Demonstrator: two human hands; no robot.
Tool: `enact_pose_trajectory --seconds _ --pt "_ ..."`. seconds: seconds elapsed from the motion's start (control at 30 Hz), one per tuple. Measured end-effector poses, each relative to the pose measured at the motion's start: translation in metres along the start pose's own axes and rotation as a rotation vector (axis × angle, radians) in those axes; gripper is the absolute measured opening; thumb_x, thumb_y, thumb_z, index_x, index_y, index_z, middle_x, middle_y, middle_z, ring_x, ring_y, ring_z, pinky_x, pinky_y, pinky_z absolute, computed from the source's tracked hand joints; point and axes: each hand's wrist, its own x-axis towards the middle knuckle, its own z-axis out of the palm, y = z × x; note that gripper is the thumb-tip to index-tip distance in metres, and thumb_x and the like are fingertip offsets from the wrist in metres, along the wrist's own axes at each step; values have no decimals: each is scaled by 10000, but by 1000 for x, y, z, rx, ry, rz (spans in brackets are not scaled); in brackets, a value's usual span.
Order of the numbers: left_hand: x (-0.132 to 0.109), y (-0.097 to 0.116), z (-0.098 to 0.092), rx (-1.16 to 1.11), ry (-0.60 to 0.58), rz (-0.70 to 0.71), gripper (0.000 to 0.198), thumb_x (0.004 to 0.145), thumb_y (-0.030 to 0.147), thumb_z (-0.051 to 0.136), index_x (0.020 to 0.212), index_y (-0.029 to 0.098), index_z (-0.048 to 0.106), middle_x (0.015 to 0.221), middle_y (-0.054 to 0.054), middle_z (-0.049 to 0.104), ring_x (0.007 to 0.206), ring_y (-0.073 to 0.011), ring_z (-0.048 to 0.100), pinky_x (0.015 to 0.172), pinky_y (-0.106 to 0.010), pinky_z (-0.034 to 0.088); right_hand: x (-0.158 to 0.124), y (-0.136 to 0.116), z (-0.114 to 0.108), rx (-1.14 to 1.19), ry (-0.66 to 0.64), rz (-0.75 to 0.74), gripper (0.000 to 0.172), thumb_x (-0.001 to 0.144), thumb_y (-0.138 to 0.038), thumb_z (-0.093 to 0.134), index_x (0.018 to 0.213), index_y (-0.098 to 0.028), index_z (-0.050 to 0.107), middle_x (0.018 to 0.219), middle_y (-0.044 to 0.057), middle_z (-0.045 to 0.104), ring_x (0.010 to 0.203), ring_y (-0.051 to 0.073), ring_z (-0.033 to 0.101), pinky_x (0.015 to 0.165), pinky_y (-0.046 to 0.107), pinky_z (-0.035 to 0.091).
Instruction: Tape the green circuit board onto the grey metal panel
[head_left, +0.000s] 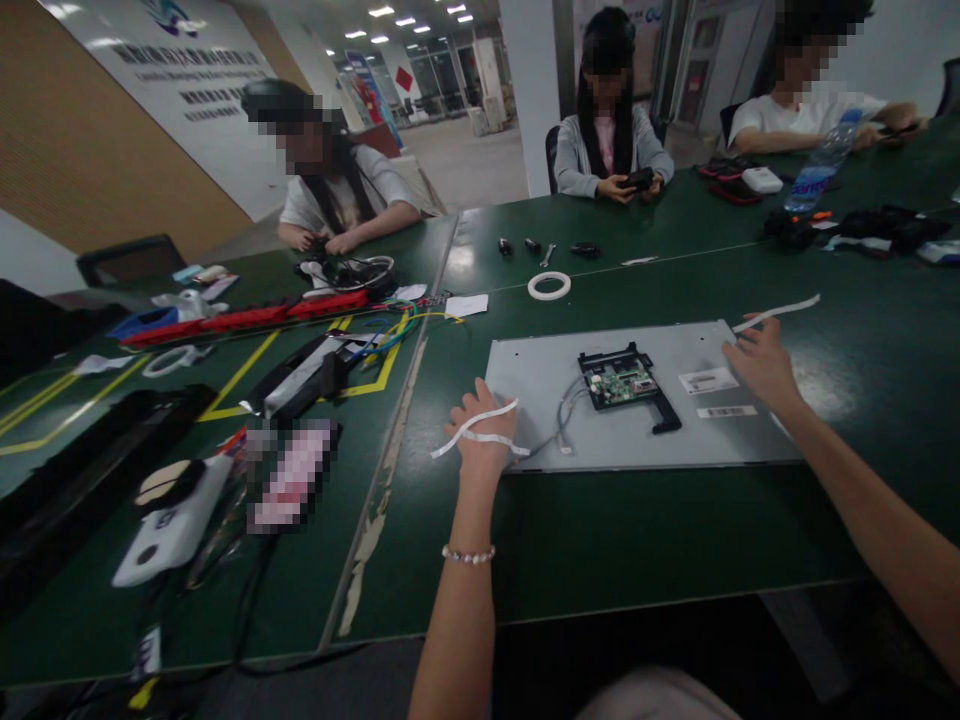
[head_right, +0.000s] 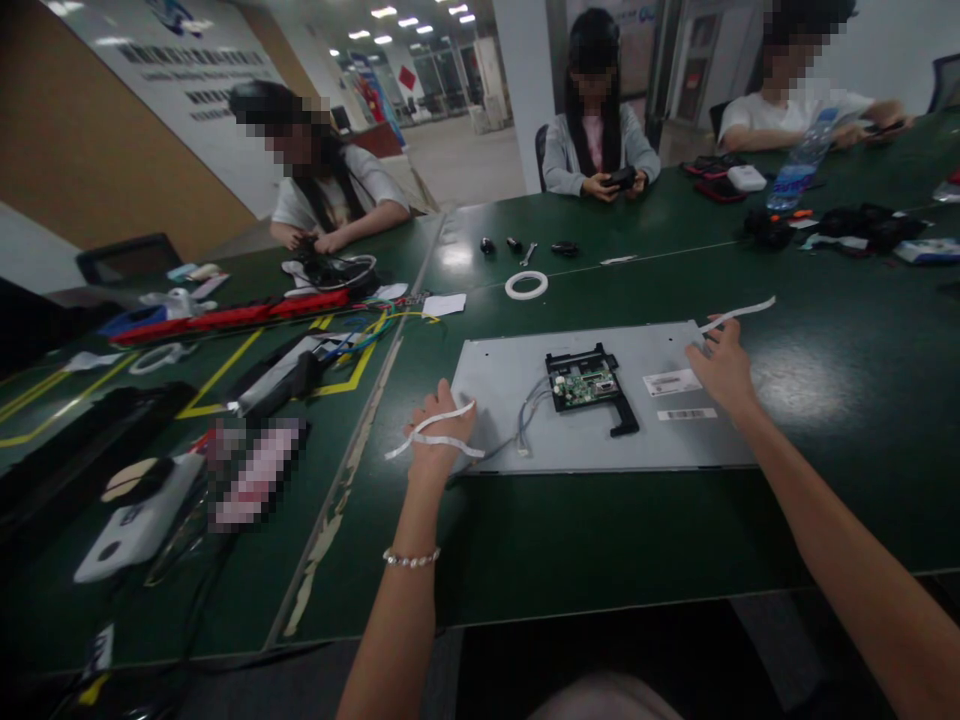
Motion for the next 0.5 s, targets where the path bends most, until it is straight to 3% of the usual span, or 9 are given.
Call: enact_pose_trajectory --seconds 0.23,0.5 --pt "-6 -3 -1 79 -18 2 625 891 469 458 1418 143 374 1201 -232 545 1070 -400 544 870 -542 424 -10 -15 2 -39 14 -67 577 758 -357 600 1288 -242 404 1239 126 584 1081 254 618 922 426 498" --pt "-20 -1 -22 136 -100 13 570 884 470 469 1336 122 480 1148 -241 562 1047 -408 560 867 -570 421 -13 -19 5 -133 -10 -130 587 772 -358 574 1314 -193 417 1239 140 586 1088 271 608 934 442 480"
